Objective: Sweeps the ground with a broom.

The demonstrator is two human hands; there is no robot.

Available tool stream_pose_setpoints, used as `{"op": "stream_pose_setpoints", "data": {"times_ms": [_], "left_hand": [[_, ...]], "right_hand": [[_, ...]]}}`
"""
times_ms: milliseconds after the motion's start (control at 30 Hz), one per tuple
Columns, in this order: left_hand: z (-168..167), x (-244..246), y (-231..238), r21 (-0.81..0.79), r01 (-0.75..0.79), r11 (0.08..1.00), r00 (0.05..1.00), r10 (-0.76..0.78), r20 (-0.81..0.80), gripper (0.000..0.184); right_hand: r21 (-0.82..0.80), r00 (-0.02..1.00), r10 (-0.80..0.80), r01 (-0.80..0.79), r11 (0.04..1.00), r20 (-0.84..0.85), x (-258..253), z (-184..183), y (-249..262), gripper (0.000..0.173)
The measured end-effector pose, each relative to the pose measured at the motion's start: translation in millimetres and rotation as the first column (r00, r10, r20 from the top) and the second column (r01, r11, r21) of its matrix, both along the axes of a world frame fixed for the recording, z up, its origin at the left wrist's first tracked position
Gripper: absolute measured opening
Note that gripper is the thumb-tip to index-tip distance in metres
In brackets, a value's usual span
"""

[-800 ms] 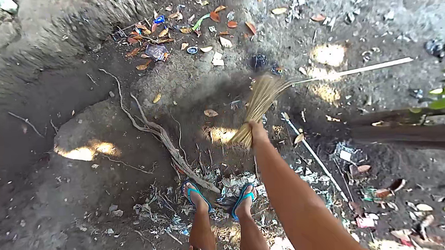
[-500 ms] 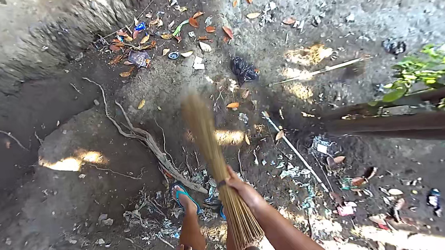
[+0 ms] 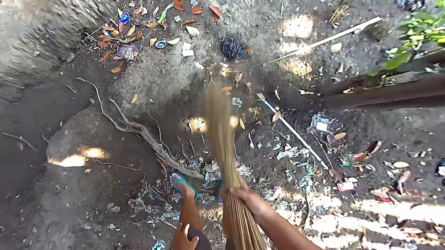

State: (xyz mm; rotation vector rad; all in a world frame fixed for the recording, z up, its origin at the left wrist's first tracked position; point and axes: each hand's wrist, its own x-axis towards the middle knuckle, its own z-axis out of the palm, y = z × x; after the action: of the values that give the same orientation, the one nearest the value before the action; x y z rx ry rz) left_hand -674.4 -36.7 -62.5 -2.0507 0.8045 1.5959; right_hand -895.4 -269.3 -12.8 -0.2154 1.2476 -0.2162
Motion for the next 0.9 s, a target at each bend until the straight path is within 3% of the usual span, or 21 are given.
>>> {"op": "stream_pose_setpoints", "data": {"times_ms": [100, 167, 200, 233, 300, 367, 433, 500, 600, 667, 733, 800, 900], "left_hand": [[6.7, -2.0, -19.6, -0.022, -0.009, 1.0, 1.0, 0.009, 0.002, 0.07], [11.8, -3.1, -32.1, -0.06, -0.027, 0.998, 1.0, 0.027, 0.011, 0.068], [15.1, -2.5, -36.7, -0.085, -0.045, 0.995, 0.999, 0.046, 0.01, 0.067], [17.4, -1.5, -40.4, -0.109, -0.061, 0.992, 0.998, 0.062, 0.01, 0.065], [19.4, 2.5, -45.2, -0.133, -0.078, 0.988, 0.997, 0.081, 0.019, 0.061], [25.9, 6.8, -45.8, -0.098, -0.084, 0.992, 0.995, 0.089, 0.047, 0.06], [24.8, 9.3, -53.9, -0.107, -0.082, 0.991, 0.993, 0.09, 0.07, 0.059], [23.3, 10.9, -62.4, -0.135, -0.064, 0.989, 0.993, 0.076, 0.086, 0.061], [32.6, 2.4, -87.0, -0.152, -0.052, 0.987, 0.995, 0.065, 0.077, 0.061], [33.5, -4.9, -112.2, -0.2, -0.069, 0.977, 0.993, 0.087, 0.083, 0.06], [34.7, -13.7, -136.2, -0.238, -0.069, 0.969, 0.992, 0.093, 0.09, 0.059], [37.0, -18.7, -152.9, -0.235, -0.062, 0.97, 0.992, 0.085, 0.089, 0.059], [40.0, -19.0, -159.6, -0.269, -0.07, 0.96, 0.994, 0.089, 0.061, 0.059]], "right_hand": [[0.183, 0.973, 0.204, -0.222, 0.958, 0.112, -32.4, 1.3, 23.9, 0.091], [0.159, 0.952, 0.292, -0.303, 0.94, 0.093, -48.4, -24.5, 5.8, 0.072], [0.099, 0.962, 0.272, -0.272, 0.957, 0.018, -57.0, -37.0, -10.7, 0.06], [0.032, 0.979, 0.185, -0.183, 0.983, -0.09, -65.7, -44.9, -30.4, 0.056], [-0.092, 0.963, -0.08, 0.058, 0.994, -0.257, -74.9, -51.5, -66.3, 0.069], [-0.206, 0.921, -0.271, 0.218, 0.954, -0.278, -65.0, -53.3, -65.9, 0.084], [-0.279, 0.926, -0.323, 0.263, 0.924, -0.196, -60.2, -47.3, -48.6, 0.101], [-0.211, 0.965, -0.241, 0.215, 0.954, -0.106, -68.7, -13.2, -27.9, 0.101], [0.069, 0.998, -0.028, 0.023, 0.997, 0.064, -97.0, 36.7, 4.8, 0.087], [0.209, 0.985, 0.043, -0.077, 0.975, 0.165, -110.2, 35.3, 22.5, 0.081], [0.24, 0.978, 0.095, -0.139, 0.961, 0.186, -124.2, 11.0, 28.3, 0.071], [0.144, 0.996, 0.086, -0.089, 0.986, 0.026, -143.5, -13.4, 17.6, 0.057], [-0.018, 0.955, -0.197, 0.198, 0.98, -0.22, -170.5, -28.9, 6.5, 0.07]]}}
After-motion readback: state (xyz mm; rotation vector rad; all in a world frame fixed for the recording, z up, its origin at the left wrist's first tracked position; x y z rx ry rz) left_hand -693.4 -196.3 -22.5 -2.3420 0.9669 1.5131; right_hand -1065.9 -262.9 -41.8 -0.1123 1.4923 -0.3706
